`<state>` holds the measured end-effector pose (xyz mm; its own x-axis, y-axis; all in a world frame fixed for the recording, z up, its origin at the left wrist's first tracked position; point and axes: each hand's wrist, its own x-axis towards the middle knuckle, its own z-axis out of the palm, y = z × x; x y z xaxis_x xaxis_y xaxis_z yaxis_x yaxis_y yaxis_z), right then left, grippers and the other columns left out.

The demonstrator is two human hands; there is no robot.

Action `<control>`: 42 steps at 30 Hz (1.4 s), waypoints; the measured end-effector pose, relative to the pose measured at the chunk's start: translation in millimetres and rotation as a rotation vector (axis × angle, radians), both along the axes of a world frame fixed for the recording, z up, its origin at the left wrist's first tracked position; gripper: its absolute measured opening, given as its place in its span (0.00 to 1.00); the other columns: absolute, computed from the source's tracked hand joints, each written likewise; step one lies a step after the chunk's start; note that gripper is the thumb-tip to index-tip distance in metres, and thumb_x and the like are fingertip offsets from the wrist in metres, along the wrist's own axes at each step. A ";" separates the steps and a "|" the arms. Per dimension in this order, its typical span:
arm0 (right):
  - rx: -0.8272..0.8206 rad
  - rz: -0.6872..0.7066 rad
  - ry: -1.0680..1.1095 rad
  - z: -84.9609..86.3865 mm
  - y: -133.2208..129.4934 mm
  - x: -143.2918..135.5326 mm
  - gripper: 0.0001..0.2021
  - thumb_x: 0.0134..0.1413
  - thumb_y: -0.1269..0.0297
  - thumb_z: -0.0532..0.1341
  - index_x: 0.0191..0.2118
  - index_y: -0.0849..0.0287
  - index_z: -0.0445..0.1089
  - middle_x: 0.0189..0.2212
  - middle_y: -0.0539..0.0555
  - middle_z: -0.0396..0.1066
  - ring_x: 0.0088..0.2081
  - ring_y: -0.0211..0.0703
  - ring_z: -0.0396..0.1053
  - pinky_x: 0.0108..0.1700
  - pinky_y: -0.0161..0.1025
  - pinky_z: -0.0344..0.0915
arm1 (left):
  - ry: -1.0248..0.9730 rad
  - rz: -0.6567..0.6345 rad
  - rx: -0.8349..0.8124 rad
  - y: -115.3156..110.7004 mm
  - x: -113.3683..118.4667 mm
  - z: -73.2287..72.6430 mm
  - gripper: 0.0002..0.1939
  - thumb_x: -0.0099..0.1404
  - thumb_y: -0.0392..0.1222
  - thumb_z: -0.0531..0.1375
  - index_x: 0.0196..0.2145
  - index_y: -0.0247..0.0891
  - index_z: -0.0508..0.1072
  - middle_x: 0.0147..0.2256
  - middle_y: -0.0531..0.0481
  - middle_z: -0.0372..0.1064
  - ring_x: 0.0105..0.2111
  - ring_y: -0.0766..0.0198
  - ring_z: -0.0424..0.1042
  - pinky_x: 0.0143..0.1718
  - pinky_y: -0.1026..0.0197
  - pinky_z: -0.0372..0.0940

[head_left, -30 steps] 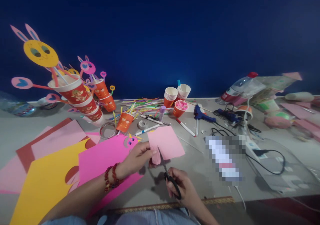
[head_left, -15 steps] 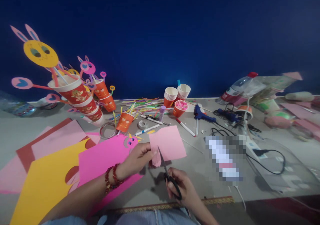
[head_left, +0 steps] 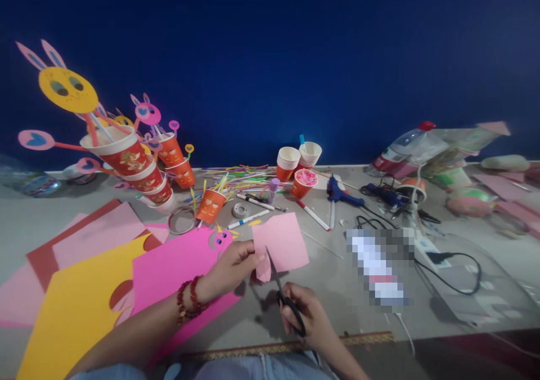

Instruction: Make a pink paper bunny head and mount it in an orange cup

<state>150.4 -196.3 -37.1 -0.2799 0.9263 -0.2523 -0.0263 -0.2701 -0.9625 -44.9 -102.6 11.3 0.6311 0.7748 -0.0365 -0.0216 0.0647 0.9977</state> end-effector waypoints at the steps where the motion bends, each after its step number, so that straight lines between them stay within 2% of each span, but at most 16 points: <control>1: -0.005 0.000 -0.003 0.5 0.2 -0.1 0.31 0.42 0.29 0.61 0.23 0.55 0.56 0.14 0.44 0.60 0.15 0.32 0.55 0.19 0.31 0.53 | 0.002 0.001 -0.003 -0.1 -0.1 -0.6 0.21 0.71 0.50 0.53 0.26 0.35 0.73 0.24 0.49 0.71 0.23 0.66 0.68 0.27 0.64 0.62; 19: -0.013 0.005 -0.045 -4.1 0.3 3.0 0.29 0.42 0.32 0.62 0.23 0.54 0.54 0.14 0.43 0.58 0.16 0.32 0.54 0.19 0.31 0.55 | 0.008 -0.002 -0.051 2.3 0.4 1.0 0.21 0.68 0.51 0.55 0.23 0.35 0.72 0.21 0.50 0.70 0.21 0.67 0.68 0.25 0.65 0.62; 25: 0.024 -0.006 -0.144 -0.6 3.1 5.5 0.26 0.46 0.39 0.64 0.22 0.54 0.52 0.14 0.43 0.58 0.17 0.33 0.55 0.21 0.31 0.55 | 0.024 0.039 -0.069 2.0 1.7 4.1 0.21 0.67 0.54 0.56 0.23 0.35 0.69 0.20 0.51 0.69 0.19 0.68 0.67 0.23 0.67 0.61; 28: 0.029 0.002 -0.154 5.4 3.7 7.2 0.25 0.48 0.40 0.64 0.23 0.54 0.55 0.16 0.44 0.61 0.19 0.35 0.58 0.23 0.32 0.56 | 0.034 0.051 -0.071 1.8 2.8 5.1 0.22 0.67 0.55 0.56 0.23 0.36 0.68 0.20 0.52 0.68 0.19 0.69 0.66 0.22 0.68 0.60; 33: 0.062 0.040 -0.015 9.5 0.7 11.1 0.28 0.46 0.33 0.62 0.28 0.56 0.59 0.23 0.49 0.65 0.24 0.39 0.63 0.29 0.35 0.59 | 0.010 0.068 -0.067 0.5 5.8 3.5 0.20 0.68 0.55 0.57 0.26 0.36 0.68 0.22 0.52 0.68 0.20 0.69 0.67 0.23 0.67 0.62; 42: 0.129 0.003 0.040 12.2 -3.6 9.4 0.27 0.50 0.34 0.61 0.29 0.58 0.65 0.24 0.48 0.64 0.24 0.38 0.62 0.29 0.34 0.60 | 0.057 0.021 -0.094 -2.2 6.8 6.2 0.18 0.65 0.54 0.60 0.27 0.36 0.67 0.23 0.51 0.70 0.21 0.69 0.69 0.24 0.67 0.61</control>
<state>159.8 -199.9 -25.0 -0.2902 0.9494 -0.1200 -0.0650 -0.1447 -0.9873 -38.1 -104.8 17.5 0.6098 0.7791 -0.1451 0.0322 0.1586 0.9868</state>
